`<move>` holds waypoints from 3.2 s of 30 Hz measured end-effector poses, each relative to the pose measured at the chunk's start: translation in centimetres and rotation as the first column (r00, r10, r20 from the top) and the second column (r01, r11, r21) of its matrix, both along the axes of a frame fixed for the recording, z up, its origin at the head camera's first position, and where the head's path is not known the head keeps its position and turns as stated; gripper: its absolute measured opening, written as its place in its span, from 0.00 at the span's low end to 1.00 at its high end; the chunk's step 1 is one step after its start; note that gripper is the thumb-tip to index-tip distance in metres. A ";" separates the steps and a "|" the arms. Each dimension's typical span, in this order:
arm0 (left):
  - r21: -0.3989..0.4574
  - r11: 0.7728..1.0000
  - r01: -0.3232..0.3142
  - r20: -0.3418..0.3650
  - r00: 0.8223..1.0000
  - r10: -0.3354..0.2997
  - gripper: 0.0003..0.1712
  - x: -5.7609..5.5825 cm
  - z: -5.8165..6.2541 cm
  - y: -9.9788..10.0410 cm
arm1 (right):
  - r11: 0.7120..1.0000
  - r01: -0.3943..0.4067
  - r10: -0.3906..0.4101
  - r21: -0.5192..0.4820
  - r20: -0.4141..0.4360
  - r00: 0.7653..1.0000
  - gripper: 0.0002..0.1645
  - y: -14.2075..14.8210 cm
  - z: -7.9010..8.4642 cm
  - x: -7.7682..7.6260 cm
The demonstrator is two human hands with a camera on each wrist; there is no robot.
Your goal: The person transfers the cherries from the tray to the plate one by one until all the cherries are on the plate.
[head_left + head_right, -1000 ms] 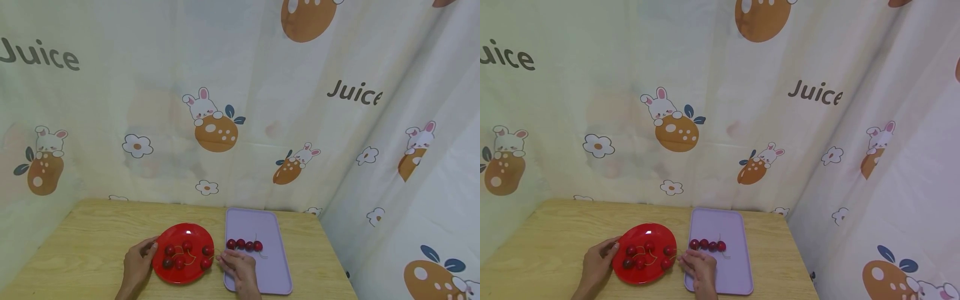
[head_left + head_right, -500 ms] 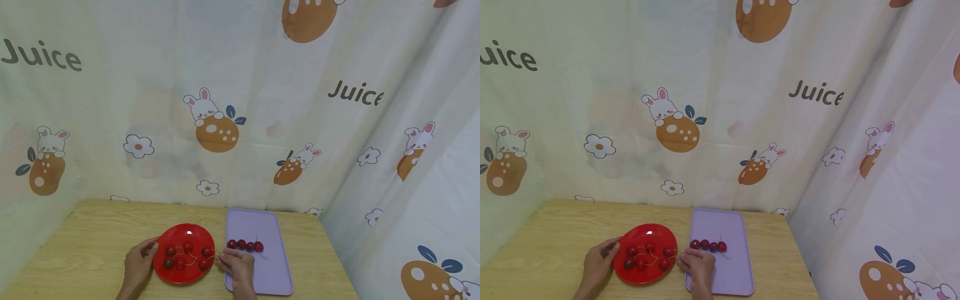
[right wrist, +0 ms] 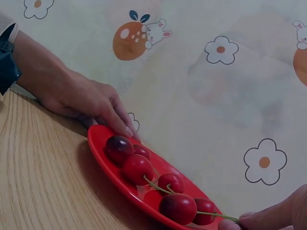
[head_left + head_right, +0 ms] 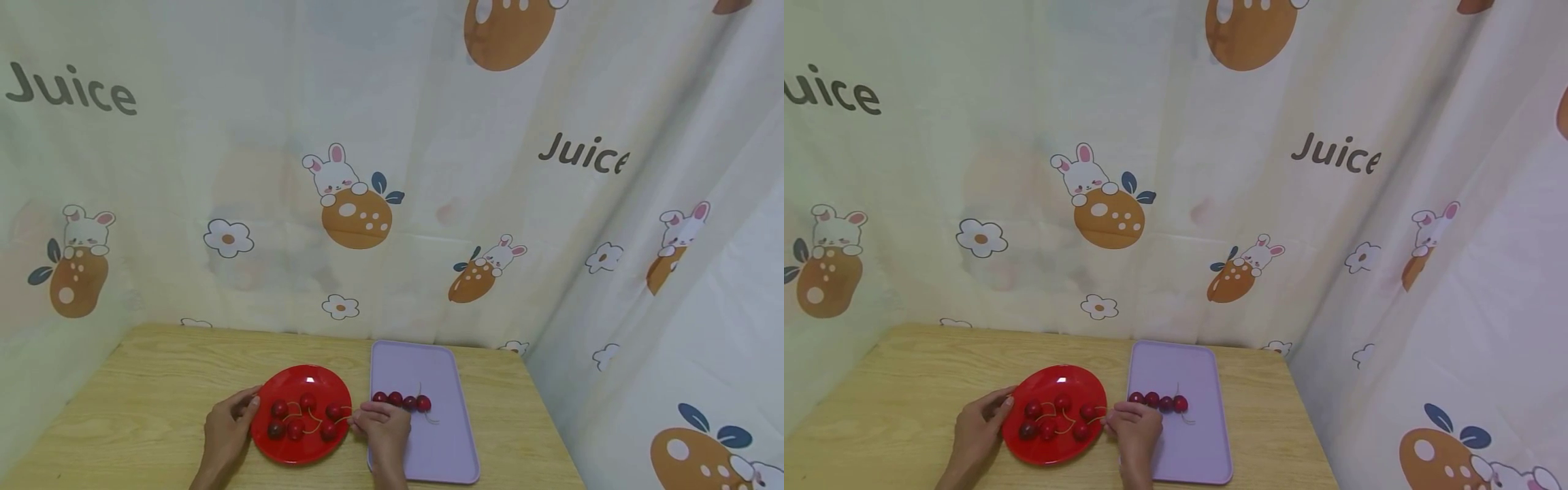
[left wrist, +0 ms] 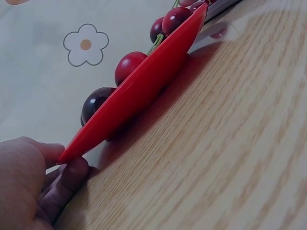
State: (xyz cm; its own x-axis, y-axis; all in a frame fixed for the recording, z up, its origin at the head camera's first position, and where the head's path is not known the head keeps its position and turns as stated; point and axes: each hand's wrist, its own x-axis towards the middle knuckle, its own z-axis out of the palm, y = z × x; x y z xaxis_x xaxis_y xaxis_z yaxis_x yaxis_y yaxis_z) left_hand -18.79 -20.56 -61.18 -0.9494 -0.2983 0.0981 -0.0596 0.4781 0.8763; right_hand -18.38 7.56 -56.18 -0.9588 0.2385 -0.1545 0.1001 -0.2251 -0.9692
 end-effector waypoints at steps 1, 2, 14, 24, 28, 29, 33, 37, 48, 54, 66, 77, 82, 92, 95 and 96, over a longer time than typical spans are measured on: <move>0.000 1.000 -0.002 0.003 1.000 0.002 0.18 0.0 0.0 0.0 | 1.000 0.001 -0.001 0.008 -0.003 1.000 0.16 -0.1 0.1 0.0; 0.002 1.000 -0.001 0.001 1.000 0.001 0.18 0.0 0.0 0.0 | 1.000 0.001 -0.001 0.017 -0.006 1.000 0.16 -0.2 0.1 0.0; -0.002 1.000 0.006 0.025 1.000 -0.006 0.19 0.0 0.2 -0.1 | 0.997 -0.019 0.021 0.076 -0.022 1.000 0.16 -0.6 0.0 -0.3; -0.005 1.000 -0.005 0.011 1.000 0.006 0.18 0.0 0.0 0.0 | 0.961 0.004 0.025 0.278 -0.100 0.995 0.12 -1.2 -0.1 -0.3; 0.003 1.000 -0.005 0.011 1.000 0.005 0.18 0.0 0.0 0.0 | 0.940 0.002 0.047 0.341 -0.137 0.989 0.12 -1.3 -0.2 -0.5; 0.003 1.000 -0.006 0.012 1.000 0.005 0.18 0.0 0.0 0.0 | 0.932 -0.001 0.058 0.362 -0.144 0.988 0.12 -1.3 -0.2 -0.6; 0.000 1.000 0.001 0.004 1.000 -0.001 0.18 -0.1 0.0 0.0 | 0.902 -0.021 0.103 0.431 -0.169 0.980 0.10 -1.5 -0.1 -0.5; -0.006 1.000 -0.002 0.000 1.000 0.002 0.18 0.0 -0.1 0.0 | 0.866 -0.036 0.144 0.498 -0.179 0.973 0.10 -1.7 0.0 -0.4; -0.003 1.000 0.002 0.011 1.000 -0.002 0.18 -0.1 0.0 -0.1 | 0.762 -0.011 0.201 0.648 -0.220 0.955 0.11 -2.8 0.3 -0.2; 0.003 1.000 0.002 0.030 1.000 -0.002 0.19 -0.2 0.1 -0.2 | 0.711 0.010 0.191 0.703 -0.207 0.960 0.11 -3.1 0.6 -0.2; -0.009 1.000 -0.013 0.001 1.000 0.013 0.18 -0.2 -0.1 -0.1 | 0.690 -0.006 0.190 0.724 -0.173 0.966 0.11 -2.8 0.8 -0.1; -0.021 1.000 0.000 0.010 1.000 0.000 0.19 -0.1 0.1 -0.2 | 0.734 0.019 0.173 0.678 -0.214 0.962 0.10 -1.1 1.5 0.3; -0.025 1.000 0.002 0.014 1.000 -0.001 0.19 -0.2 0.2 -0.1 | 0.777 0.063 0.117 0.626 -0.242 0.963 0.13 0.2 1.1 0.1; -0.028 1.000 0.006 0.001 1.000 -0.006 0.19 -0.2 0.3 -0.1 | 0.771 0.194 0.027 0.606 -0.336 0.942 0.21 4.2 0.8 -0.7; -0.034 0.999 0.002 0.012 1.000 -0.002 0.19 -0.2 0.4 0.0 | 0.756 0.235 -0.016 0.611 -0.341 0.940 0.23 5.6 0.8 -0.6; -0.035 0.999 0.001 0.017 1.000 0.000 0.19 -0.1 0.4 0.0 | 0.748 0.249 -0.027 0.615 -0.347 0.938 0.23 6.1 0.8 -0.6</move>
